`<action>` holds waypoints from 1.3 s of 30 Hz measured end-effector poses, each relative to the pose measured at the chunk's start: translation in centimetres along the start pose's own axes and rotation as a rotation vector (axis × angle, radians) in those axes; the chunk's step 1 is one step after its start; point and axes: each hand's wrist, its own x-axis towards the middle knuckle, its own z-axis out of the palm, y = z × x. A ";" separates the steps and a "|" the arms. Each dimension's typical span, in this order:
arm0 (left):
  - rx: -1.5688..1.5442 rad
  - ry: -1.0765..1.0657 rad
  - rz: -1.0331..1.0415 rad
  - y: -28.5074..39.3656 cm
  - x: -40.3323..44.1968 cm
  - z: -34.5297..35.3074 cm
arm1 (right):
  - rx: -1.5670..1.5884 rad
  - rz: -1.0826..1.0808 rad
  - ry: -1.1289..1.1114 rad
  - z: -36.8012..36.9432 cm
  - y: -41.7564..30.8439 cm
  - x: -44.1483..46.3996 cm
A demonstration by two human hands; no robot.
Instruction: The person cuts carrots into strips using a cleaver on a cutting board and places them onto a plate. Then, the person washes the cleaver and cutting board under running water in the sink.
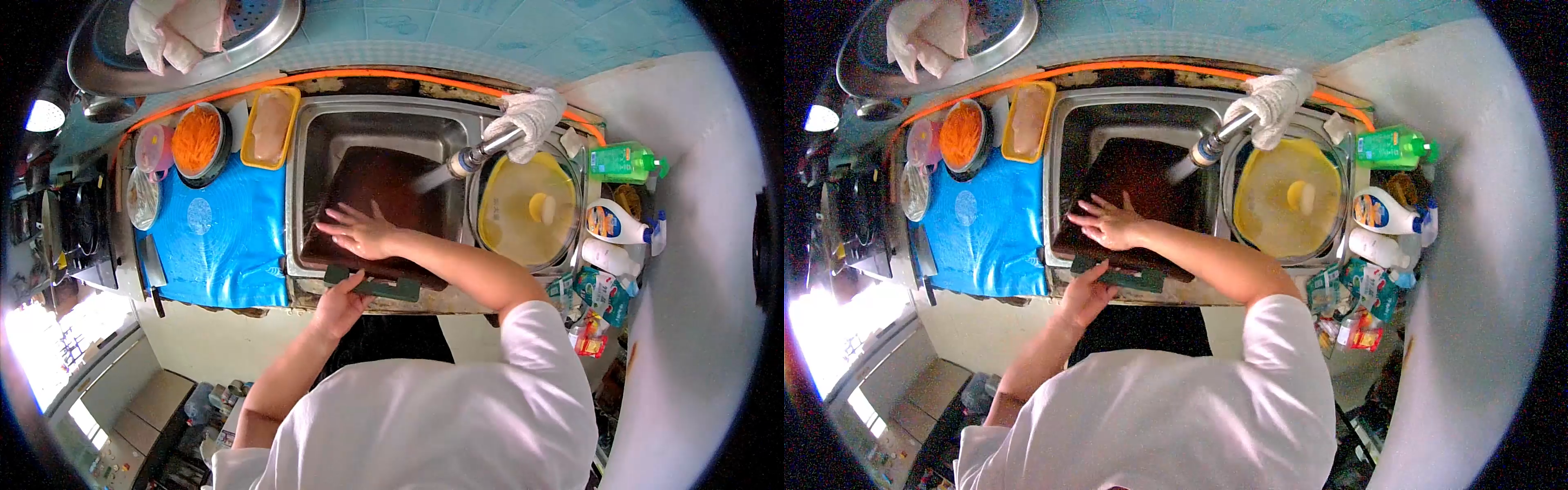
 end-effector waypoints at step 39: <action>0.223 0.006 0.255 3.0 -4.7 1.1 | -0.686 0.767 0.614 -8.2 21.5 -10.9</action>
